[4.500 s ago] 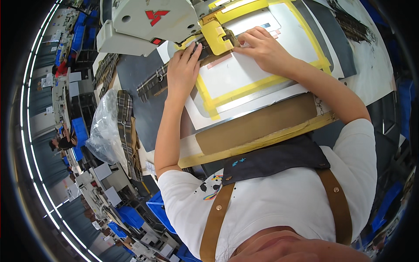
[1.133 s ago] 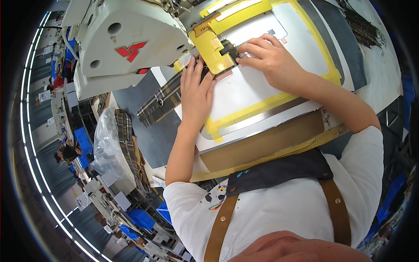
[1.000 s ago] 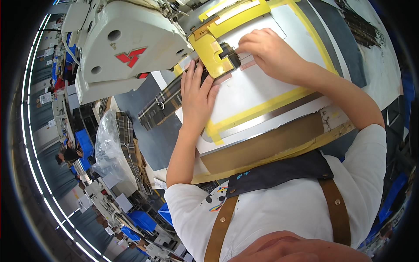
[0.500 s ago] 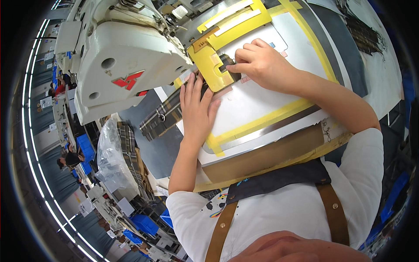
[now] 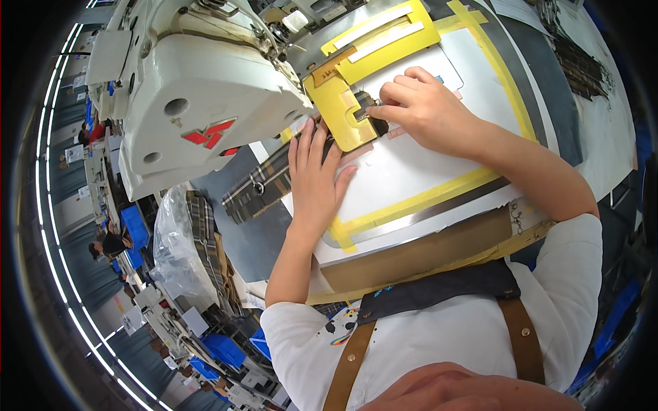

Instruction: The person sews a reinforcement pattern onto a fabric strap using an industrial sewing machine, guiding the fabric with a metal guide template.

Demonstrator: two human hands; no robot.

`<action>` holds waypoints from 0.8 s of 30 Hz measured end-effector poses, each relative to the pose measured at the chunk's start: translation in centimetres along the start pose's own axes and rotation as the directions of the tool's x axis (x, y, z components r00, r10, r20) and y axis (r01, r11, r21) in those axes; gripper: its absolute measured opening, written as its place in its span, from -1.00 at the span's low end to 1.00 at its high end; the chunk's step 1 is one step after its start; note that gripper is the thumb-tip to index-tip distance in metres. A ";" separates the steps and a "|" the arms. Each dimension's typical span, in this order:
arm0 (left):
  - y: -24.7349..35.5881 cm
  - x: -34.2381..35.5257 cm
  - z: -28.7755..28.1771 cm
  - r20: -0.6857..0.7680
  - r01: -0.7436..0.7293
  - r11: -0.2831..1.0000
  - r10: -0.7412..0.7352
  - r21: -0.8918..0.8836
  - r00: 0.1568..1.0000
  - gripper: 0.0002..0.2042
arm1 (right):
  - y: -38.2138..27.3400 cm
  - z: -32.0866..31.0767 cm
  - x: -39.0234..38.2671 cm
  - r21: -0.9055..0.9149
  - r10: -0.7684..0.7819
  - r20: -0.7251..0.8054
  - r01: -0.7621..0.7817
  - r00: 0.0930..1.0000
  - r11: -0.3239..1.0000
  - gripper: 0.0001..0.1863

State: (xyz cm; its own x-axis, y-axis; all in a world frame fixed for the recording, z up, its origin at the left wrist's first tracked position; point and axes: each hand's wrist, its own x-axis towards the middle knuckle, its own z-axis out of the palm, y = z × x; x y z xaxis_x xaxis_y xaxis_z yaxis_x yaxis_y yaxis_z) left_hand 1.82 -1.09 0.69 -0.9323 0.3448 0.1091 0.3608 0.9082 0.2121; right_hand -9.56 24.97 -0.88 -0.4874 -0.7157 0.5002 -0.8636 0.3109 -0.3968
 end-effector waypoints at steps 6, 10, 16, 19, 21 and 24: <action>-0.1 0.0 0.1 0.003 -0.008 1.000 0.008 0.011 1.000 -0.49 | 0.5 0.2 0.2 -0.046 0.026 -0.074 -0.030 0.997 0.998 -0.54; -0.2 0.0 0.1 -0.003 -0.011 1.000 0.011 0.014 1.000 -0.48 | 0.4 0.2 0.4 -0.084 0.025 -0.069 -0.031 0.997 0.996 -0.54; -0.2 -0.2 0.2 0.001 -0.004 1.000 0.004 0.013 1.000 -0.48 | 0.4 0.7 0.3 -0.122 0.008 -0.073 -0.017 0.997 0.992 -0.56; -0.2 -0.1 0.1 0.007 0.001 1.000 -0.001 0.010 1.000 -0.47 | 0.4 0.8 0.3 -0.137 0.003 -0.083 -0.015 0.997 0.990 -0.57; -0.2 0.0 0.1 0.009 0.000 1.000 0.000 0.010 1.000 -0.48 | 0.4 0.8 0.3 -0.146 0.013 -0.098 -0.027 0.995 0.989 -0.57; -0.2 0.0 0.1 0.006 0.001 1.000 -0.001 0.001 1.000 -0.48 | 1.0 0.6 0.1 -0.067 0.068 -0.071 -0.072 0.995 0.995 -0.60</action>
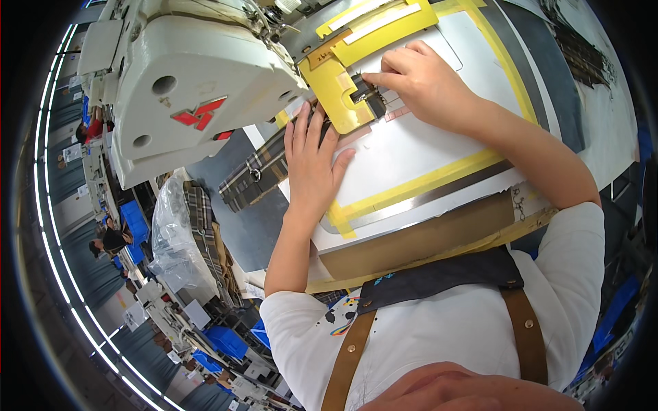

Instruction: The person sews a reinforcement pattern onto a fabric strap using an industrial sewing machine, guiding the fabric with a metal guide template.

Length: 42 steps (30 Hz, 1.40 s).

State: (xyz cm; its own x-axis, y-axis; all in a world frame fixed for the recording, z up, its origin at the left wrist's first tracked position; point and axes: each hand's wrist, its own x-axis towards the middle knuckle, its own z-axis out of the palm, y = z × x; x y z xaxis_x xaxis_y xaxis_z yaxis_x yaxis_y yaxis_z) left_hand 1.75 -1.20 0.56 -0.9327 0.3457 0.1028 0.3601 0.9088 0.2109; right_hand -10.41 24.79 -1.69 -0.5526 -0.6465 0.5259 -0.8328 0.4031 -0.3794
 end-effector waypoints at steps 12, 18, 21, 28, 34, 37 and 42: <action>0.0 0.0 0.2 -0.025 0.006 1.000 -0.005 0.014 1.000 -0.50 | 0.4 -0.5 0.1 0.159 0.106 0.038 -0.110 0.994 0.981 -0.64; 0.1 0.0 0.2 -0.025 0.010 1.000 -0.010 -0.006 1.000 -0.50 | 0.4 -0.4 0.1 0.146 0.114 0.037 -0.118 0.993 0.982 -0.63; 0.1 0.0 0.2 -0.022 0.008 1.000 -0.008 -0.001 1.000 -0.50 | 0.4 -0.3 0.1 0.118 0.093 0.012 -0.093 0.996 0.989 -0.63; 0.2 0.1 0.1 -0.035 -0.005 1.000 0.005 0.014 0.999 -0.49 | 0.3 -0.1 0.0 0.000 0.004 0.017 -0.004 1.000 1.000 -0.44; -0.1 -0.1 0.3 -0.068 -0.010 0.999 0.007 -0.049 0.998 -0.57 | 0.0 -0.2 0.1 -0.090 -0.004 0.036 0.007 0.999 0.996 -0.54; -0.2 -0.3 0.1 -0.081 -0.033 0.997 0.027 -0.074 0.996 -0.63 | -0.1 -0.5 0.2 -0.096 -0.014 0.045 0.019 0.999 0.995 -0.56; -0.2 -0.5 0.2 -0.071 -0.027 0.997 0.022 -0.073 0.997 -0.68 | -0.2 -0.7 0.3 -0.082 -0.035 0.039 0.038 0.999 0.996 -0.56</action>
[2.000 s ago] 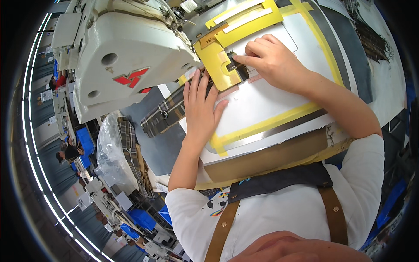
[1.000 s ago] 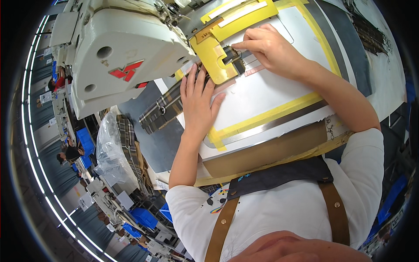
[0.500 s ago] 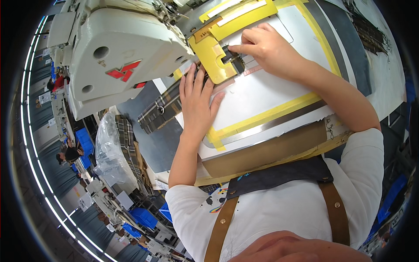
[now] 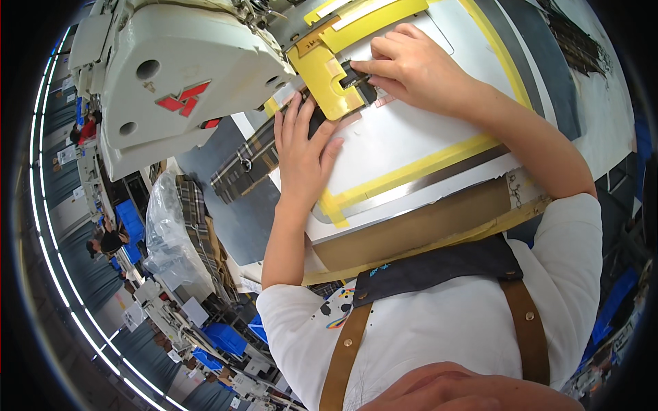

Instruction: The person sews a reinforcement pattern onto a fabric strap using an industrial sewing machine, guiding the fabric with a metal guide template.

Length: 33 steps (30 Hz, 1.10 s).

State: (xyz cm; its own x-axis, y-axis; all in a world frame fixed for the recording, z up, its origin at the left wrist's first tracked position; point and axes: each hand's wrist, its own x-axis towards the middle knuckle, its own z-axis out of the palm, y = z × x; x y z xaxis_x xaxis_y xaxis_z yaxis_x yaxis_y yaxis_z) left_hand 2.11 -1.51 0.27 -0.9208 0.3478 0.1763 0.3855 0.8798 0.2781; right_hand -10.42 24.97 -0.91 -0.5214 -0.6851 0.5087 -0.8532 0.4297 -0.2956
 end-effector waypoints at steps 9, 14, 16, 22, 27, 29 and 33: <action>0.1 0.0 0.0 -0.010 -0.004 1.000 0.004 0.005 1.000 -0.69 | -0.2 -0.1 0.0 0.006 0.024 -0.001 -0.024 1.000 1.000 -0.57; 0.2 -0.1 0.1 -0.060 -0.006 1.000 0.005 -0.018 0.998 -0.70 | -0.3 0.2 -0.2 0.072 0.036 -0.013 -0.035 0.999 0.997 -0.48; 0.4 0.0 0.0 -0.066 -0.001 1.000 0.001 -0.011 0.998 -0.70 | -0.2 0.2 -0.2 0.079 0.034 -0.016 -0.033 0.999 0.996 -0.47; 0.5 0.3 0.1 -0.087 0.025 0.999 -0.023 0.033 0.996 -0.74 | -0.3 -0.2 0.0 0.068 0.034 0.013 -0.035 0.999 0.997 -0.45; 0.5 0.2 0.1 -0.094 0.047 0.998 -0.044 0.032 0.995 -0.69 | -0.3 -0.1 0.1 0.061 0.046 0.019 -0.047 0.999 0.997 -0.44; 0.4 0.2 0.1 -0.097 0.050 0.998 -0.048 0.025 0.994 -0.63 | -0.3 0.0 0.1 0.058 0.042 0.015 -0.043 0.999 0.997 -0.44; 0.6 0.2 0.2 -0.095 0.060 0.998 -0.058 0.016 0.994 -0.60 | -0.3 0.0 -0.1 0.046 0.042 0.021 -0.043 0.999 0.998 -0.43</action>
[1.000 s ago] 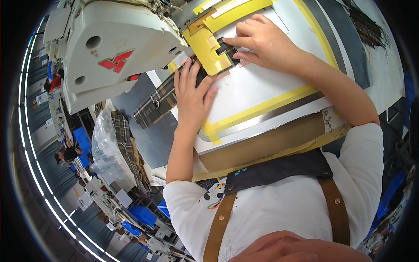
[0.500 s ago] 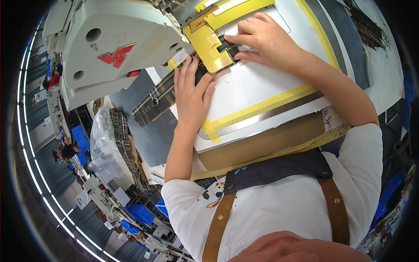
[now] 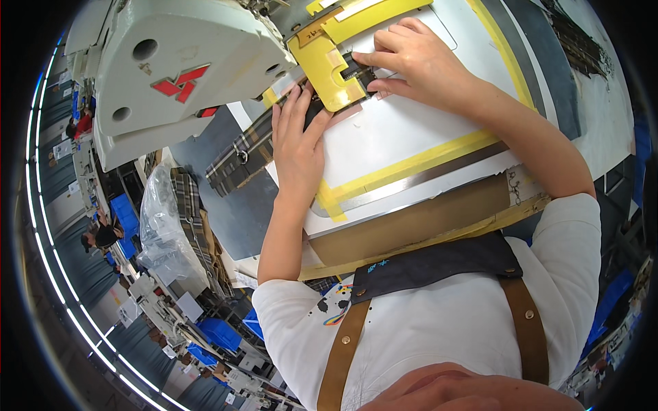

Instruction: The person sews a reinforcement pattern onto a fabric strap using an industrial sewing machine, guiding the fabric with a metal guide template.

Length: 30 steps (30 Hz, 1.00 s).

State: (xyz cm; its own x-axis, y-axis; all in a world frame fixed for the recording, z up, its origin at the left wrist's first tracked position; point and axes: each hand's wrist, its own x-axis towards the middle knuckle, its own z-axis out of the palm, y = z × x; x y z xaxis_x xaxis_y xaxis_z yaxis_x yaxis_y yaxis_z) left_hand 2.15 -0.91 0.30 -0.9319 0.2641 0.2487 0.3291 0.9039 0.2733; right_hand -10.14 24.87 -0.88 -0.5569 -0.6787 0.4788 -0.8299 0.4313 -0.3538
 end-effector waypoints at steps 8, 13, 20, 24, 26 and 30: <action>-0.3 -0.4 0.4 -0.010 -0.078 0.997 0.078 0.001 0.997 -0.56 | 0.0 0.3 0.0 0.000 -0.009 -0.013 0.009 1.000 1.000 -0.43; 0.0 -0.1 0.1 0.006 -0.079 0.997 0.079 -0.001 0.997 -0.57 | 0.0 0.4 -0.1 0.001 0.001 -0.012 -0.001 1.000 1.000 -0.43; -0.3 -0.1 0.3 0.042 -0.100 0.994 0.099 0.035 0.994 -0.59 | 0.1 0.2 -0.2 0.023 0.002 -0.016 -0.002 1.000 1.000 -0.41; 0.1 0.1 0.0 0.069 -0.070 0.997 0.071 -0.011 0.995 -0.56 | 0.0 0.2 -0.1 0.029 -0.003 -0.008 0.004 1.000 1.000 -0.42; 0.1 0.1 0.0 0.134 -0.055 0.998 0.050 0.032 0.990 -0.49 | -0.1 0.0 -0.1 0.032 0.006 -0.006 -0.006 1.000 0.999 -0.42; 0.3 0.3 0.1 0.141 0.000 0.997 -0.012 0.080 0.990 -0.45 | -0.2 0.1 -0.2 0.043 0.009 -0.005 -0.009 1.000 0.999 -0.43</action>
State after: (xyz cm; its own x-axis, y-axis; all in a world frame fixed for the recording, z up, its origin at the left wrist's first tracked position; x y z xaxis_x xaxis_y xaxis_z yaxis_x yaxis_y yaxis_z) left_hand 1.94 -0.49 0.35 -0.9479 0.2984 0.1116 0.3155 0.9279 0.1986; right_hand -9.91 24.87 -0.98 -0.5643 -0.6717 0.4800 -0.8229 0.4109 -0.3924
